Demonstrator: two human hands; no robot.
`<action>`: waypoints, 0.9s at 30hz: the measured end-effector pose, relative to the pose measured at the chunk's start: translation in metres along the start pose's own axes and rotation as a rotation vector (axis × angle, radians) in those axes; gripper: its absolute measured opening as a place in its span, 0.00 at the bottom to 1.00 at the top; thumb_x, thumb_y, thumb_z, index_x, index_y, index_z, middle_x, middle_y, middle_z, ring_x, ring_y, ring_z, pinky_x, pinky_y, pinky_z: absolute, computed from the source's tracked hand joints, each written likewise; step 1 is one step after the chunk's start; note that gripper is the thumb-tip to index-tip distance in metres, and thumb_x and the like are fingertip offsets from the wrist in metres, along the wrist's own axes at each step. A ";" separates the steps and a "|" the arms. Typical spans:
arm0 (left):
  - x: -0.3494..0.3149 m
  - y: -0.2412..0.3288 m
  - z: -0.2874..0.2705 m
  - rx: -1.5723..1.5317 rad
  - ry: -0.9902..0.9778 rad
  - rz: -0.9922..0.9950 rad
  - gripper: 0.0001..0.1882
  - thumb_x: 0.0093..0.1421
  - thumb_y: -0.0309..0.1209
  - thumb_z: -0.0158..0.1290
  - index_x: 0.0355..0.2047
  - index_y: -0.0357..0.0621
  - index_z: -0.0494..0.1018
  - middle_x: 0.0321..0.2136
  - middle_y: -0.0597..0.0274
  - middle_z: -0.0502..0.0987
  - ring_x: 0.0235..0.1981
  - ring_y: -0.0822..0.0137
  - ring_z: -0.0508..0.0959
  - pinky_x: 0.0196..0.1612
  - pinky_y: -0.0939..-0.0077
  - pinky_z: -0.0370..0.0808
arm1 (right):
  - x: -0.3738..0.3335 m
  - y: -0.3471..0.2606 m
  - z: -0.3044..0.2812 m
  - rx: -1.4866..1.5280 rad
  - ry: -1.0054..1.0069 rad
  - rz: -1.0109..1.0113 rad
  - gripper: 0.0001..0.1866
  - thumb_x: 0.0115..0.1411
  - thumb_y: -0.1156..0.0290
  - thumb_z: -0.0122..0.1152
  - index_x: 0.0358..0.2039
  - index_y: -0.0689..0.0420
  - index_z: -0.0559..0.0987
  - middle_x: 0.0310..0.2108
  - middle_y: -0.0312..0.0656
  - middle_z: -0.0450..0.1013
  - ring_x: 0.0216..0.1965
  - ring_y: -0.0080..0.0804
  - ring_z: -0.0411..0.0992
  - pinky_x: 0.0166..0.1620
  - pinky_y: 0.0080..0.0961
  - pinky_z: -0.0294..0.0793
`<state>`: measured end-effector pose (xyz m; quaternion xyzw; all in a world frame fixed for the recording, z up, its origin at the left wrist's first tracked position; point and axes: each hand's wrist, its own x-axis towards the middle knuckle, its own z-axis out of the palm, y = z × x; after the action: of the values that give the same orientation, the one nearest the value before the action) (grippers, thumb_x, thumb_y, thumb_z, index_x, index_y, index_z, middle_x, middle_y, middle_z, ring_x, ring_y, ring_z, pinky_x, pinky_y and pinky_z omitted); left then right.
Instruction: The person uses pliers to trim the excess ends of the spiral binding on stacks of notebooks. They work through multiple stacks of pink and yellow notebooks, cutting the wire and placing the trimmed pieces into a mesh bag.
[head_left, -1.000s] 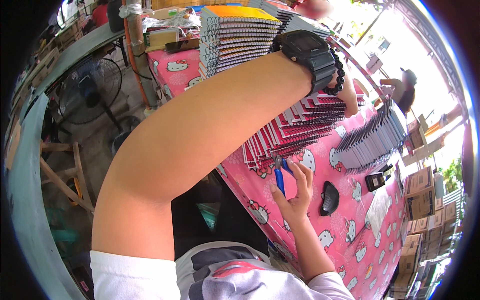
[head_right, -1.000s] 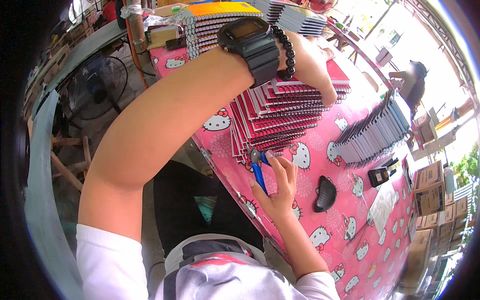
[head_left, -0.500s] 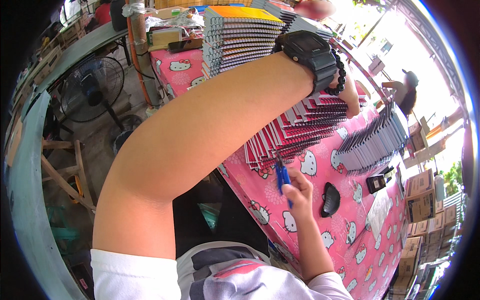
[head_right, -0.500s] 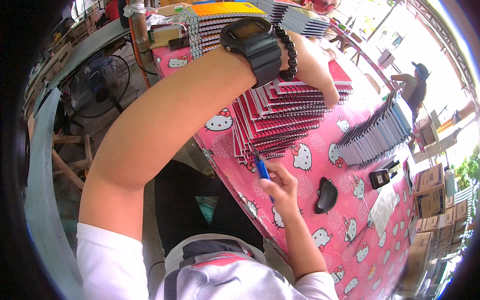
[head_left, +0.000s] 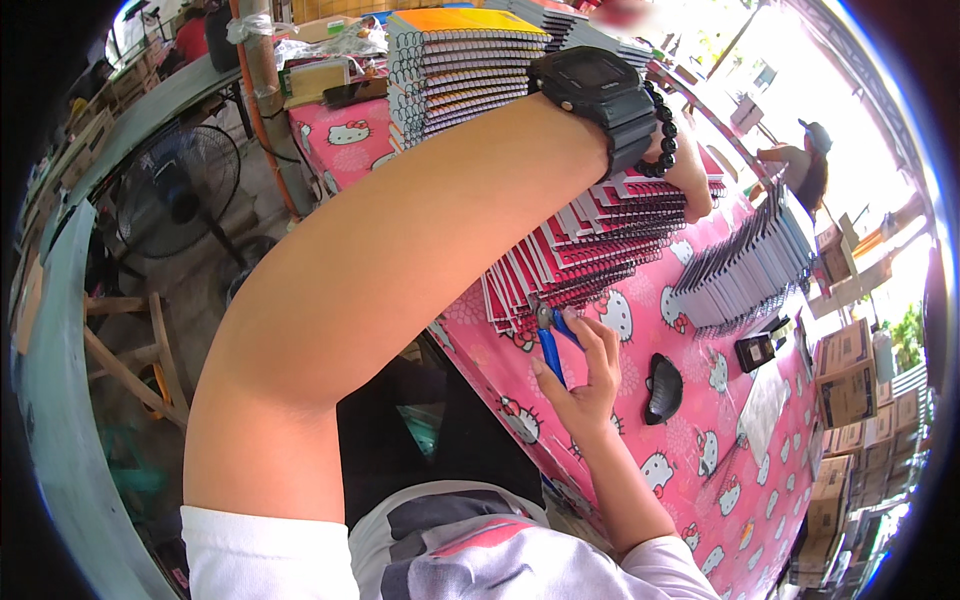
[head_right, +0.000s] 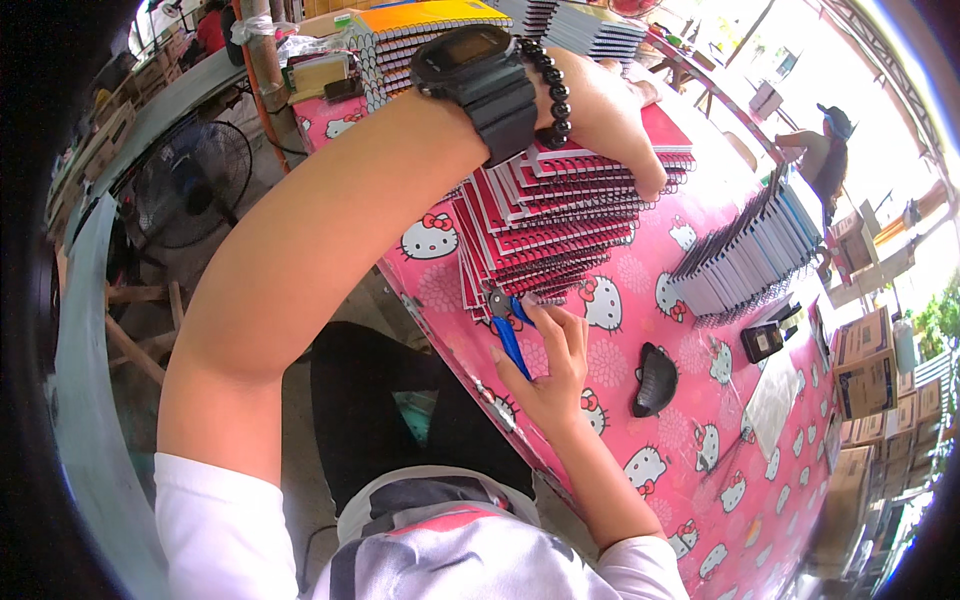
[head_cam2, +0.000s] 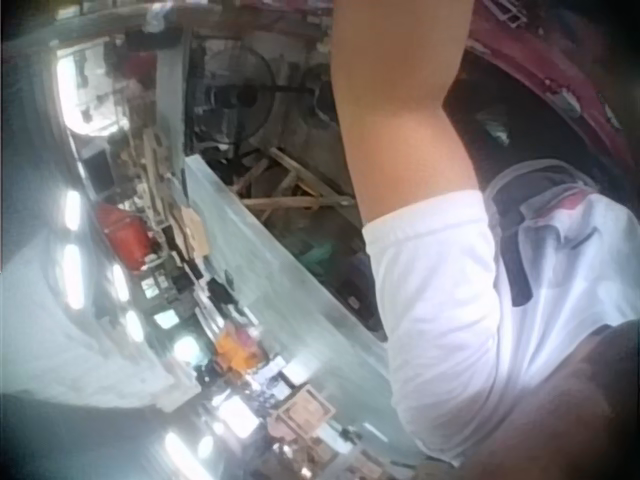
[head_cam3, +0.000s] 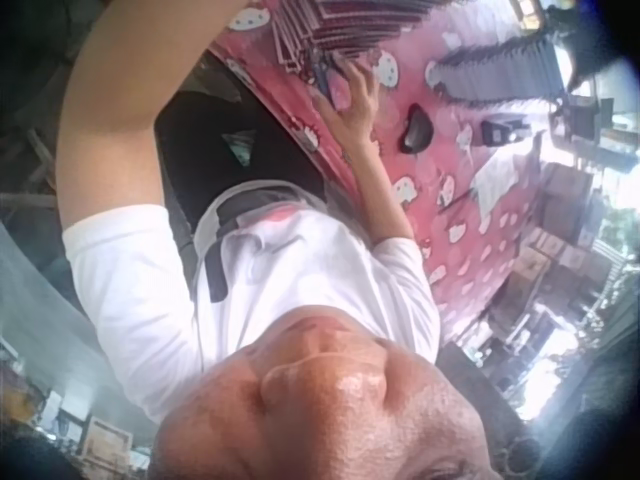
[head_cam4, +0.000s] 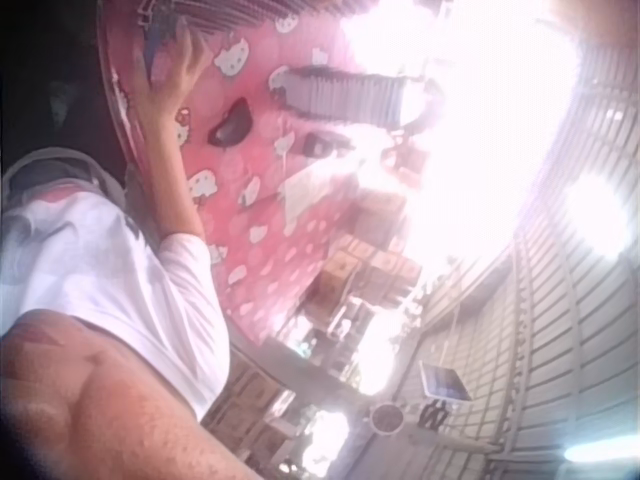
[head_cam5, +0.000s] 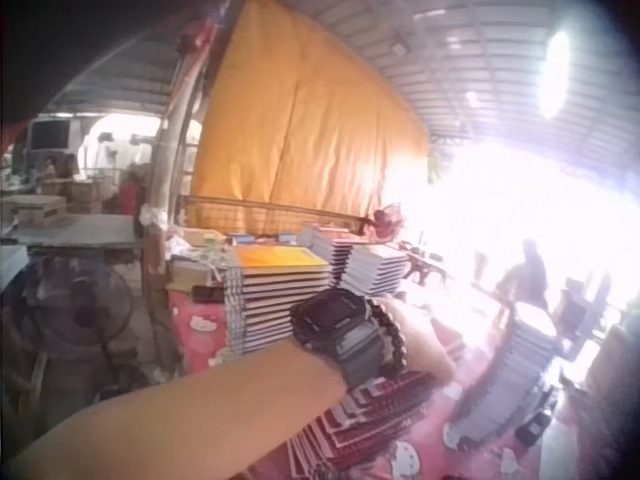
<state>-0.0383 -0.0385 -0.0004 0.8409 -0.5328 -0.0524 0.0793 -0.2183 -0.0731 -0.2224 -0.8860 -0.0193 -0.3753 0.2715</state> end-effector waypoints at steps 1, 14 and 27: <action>0.000 0.001 0.000 -0.017 0.015 -0.002 0.55 0.35 0.64 0.56 0.59 0.39 0.62 0.49 0.42 0.73 0.47 0.54 0.76 0.46 0.66 0.74 | 0.000 0.002 0.000 0.021 -0.013 -0.008 0.31 0.43 0.71 0.70 0.50 0.63 0.74 0.40 0.48 0.71 0.40 0.40 0.70 0.45 0.32 0.69; 0.012 -0.023 -0.003 -0.179 0.017 0.222 0.49 0.48 0.49 0.60 0.64 0.36 0.52 0.57 0.48 0.63 0.58 0.60 0.65 0.60 0.72 0.60 | -0.008 0.017 -0.008 0.259 0.037 0.053 0.31 0.44 0.65 0.69 0.51 0.54 0.72 0.41 0.44 0.69 0.43 0.43 0.66 0.49 0.38 0.66; 0.008 -0.011 0.004 -0.558 -0.153 0.088 0.41 0.53 0.41 0.57 0.64 0.41 0.53 0.52 0.56 0.69 0.51 0.67 0.71 0.55 0.73 0.67 | -0.010 0.025 0.001 0.118 0.172 -0.077 0.33 0.43 0.65 0.70 0.52 0.53 0.72 0.43 0.42 0.67 0.41 0.41 0.64 0.47 0.37 0.65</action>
<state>-0.0261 -0.0412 -0.0066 0.7563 -0.5381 -0.2568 0.2692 -0.2185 -0.0923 -0.2417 -0.8316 -0.0519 -0.4585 0.3092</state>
